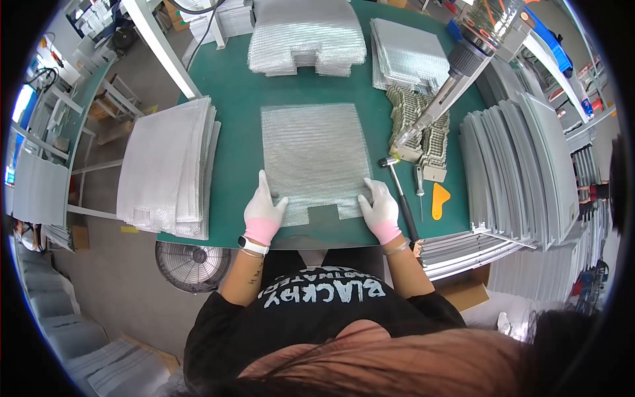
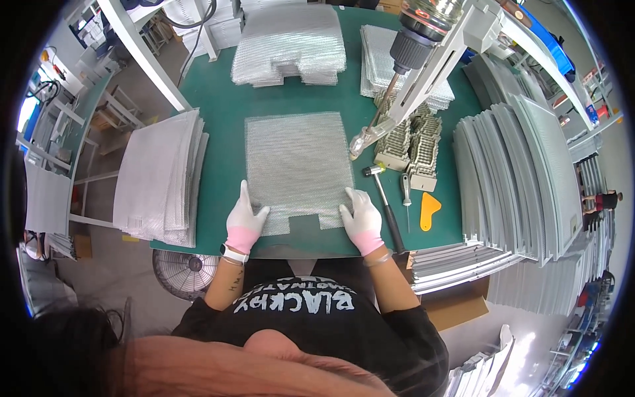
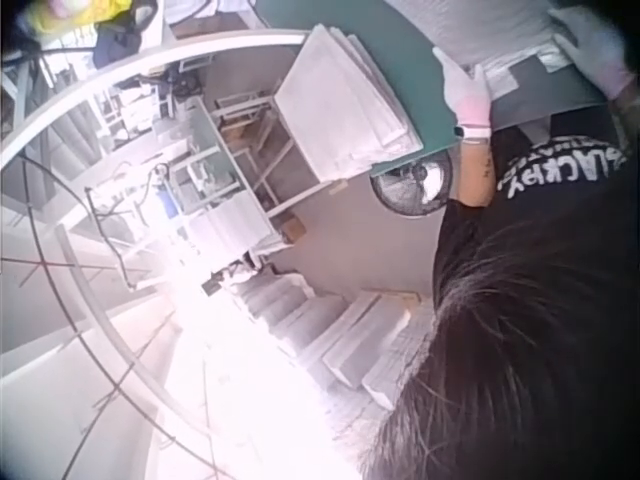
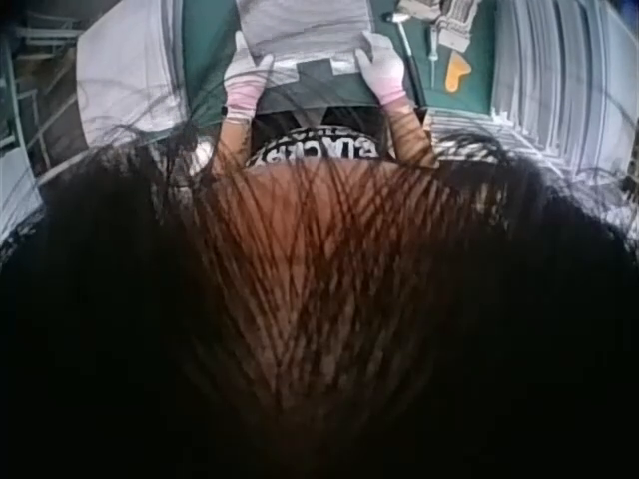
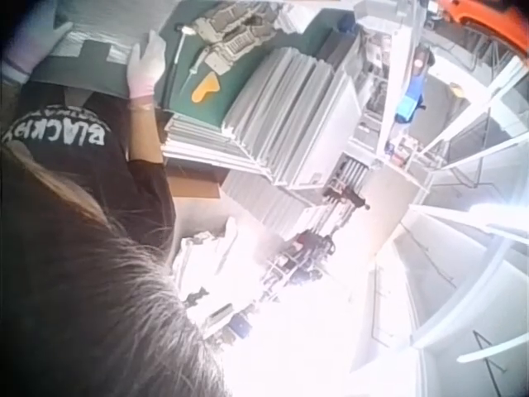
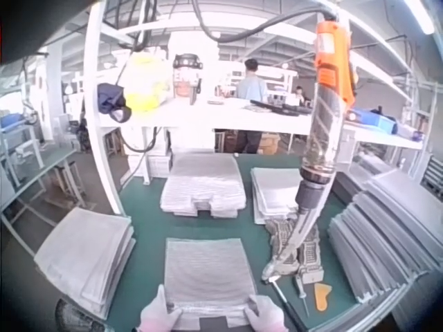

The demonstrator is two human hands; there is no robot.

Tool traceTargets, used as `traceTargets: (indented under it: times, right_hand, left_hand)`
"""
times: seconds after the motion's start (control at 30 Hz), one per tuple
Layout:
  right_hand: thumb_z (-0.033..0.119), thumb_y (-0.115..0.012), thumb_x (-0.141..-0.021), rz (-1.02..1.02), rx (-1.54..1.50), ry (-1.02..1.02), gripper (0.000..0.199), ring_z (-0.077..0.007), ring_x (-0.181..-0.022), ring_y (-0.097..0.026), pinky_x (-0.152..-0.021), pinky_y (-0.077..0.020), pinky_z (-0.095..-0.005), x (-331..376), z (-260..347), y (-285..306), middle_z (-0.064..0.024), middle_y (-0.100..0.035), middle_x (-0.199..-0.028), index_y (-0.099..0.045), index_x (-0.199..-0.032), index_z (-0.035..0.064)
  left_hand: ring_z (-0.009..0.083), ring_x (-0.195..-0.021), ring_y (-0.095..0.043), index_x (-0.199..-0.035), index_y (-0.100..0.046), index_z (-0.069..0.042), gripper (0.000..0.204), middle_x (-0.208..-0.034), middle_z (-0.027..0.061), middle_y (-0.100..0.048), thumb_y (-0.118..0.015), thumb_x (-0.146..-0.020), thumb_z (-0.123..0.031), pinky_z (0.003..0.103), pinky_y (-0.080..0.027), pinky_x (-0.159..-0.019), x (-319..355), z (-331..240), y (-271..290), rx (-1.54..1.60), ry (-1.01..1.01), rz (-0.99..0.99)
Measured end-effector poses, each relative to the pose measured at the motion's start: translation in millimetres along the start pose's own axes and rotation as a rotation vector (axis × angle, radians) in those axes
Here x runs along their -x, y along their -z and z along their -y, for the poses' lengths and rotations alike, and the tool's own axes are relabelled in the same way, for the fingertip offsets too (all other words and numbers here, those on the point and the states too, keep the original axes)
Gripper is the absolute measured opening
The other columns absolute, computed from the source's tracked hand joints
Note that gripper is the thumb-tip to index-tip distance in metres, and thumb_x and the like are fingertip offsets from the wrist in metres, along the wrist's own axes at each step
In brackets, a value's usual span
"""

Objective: Assembling metal frames onto mesh filter screens, using a mallet for fitting, and stacking finished units.

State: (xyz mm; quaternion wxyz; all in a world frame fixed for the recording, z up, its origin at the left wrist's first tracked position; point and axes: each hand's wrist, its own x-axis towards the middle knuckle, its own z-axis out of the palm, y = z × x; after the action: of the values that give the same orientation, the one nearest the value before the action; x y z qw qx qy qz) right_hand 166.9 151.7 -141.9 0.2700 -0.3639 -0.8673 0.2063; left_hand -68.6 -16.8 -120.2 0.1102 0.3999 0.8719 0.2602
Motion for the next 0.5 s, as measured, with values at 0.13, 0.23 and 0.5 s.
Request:
traceTargets:
  times: [0.13,0.23,0.5]
  right_hand:
    - [0.02,-0.067,-0.084,0.045,0.013,-0.018,0.043,-0.0341,-0.104,-0.061,-0.085,-0.0523,-0.0388,-1.0,1.7,0.8,-0.0161,-0.059,-0.117,-0.057,-0.125,0.0077]
    - [0.021,-0.066,-0.085,0.079,0.049,-0.03,0.044,-0.0343,-0.102,-0.061,-0.083,-0.0528,-0.0398,-2.6,4.8,4.4,-0.0162,-0.056,-0.12,-0.056,-0.126,0.0087]
    - [0.027,-0.066,-0.085,0.279,0.249,-0.18,0.044,-0.0351,-0.099,-0.061,-0.082,-0.0527,-0.0412,-19.2,28.6,20.2,-0.0164,-0.053,-0.115,-0.058,-0.125,0.0117]
  left_hand:
    - [0.0403,-0.104,-0.062,-0.148,-0.023,0.002,0.087,-0.124,0.0288,-0.056,-0.072,-0.082,-0.027,0.042,-0.052,-0.086,-2.8,1.8,-1.1,-0.002,0.042,0.032]
    - [0.0386,-0.106,-0.061,-0.148,-0.023,0.002,0.088,-0.124,0.0278,-0.057,-0.072,-0.082,-0.029,0.042,-0.051,-0.088,-4.1,1.3,-1.5,-0.022,0.074,0.051]
    - [0.0378,-0.125,-0.05,-0.147,-0.034,-0.004,0.087,-0.14,0.0182,-0.048,-0.075,-0.078,-0.038,0.044,-0.043,-0.102,-26.4,-21.6,33.6,-0.276,0.18,0.23]
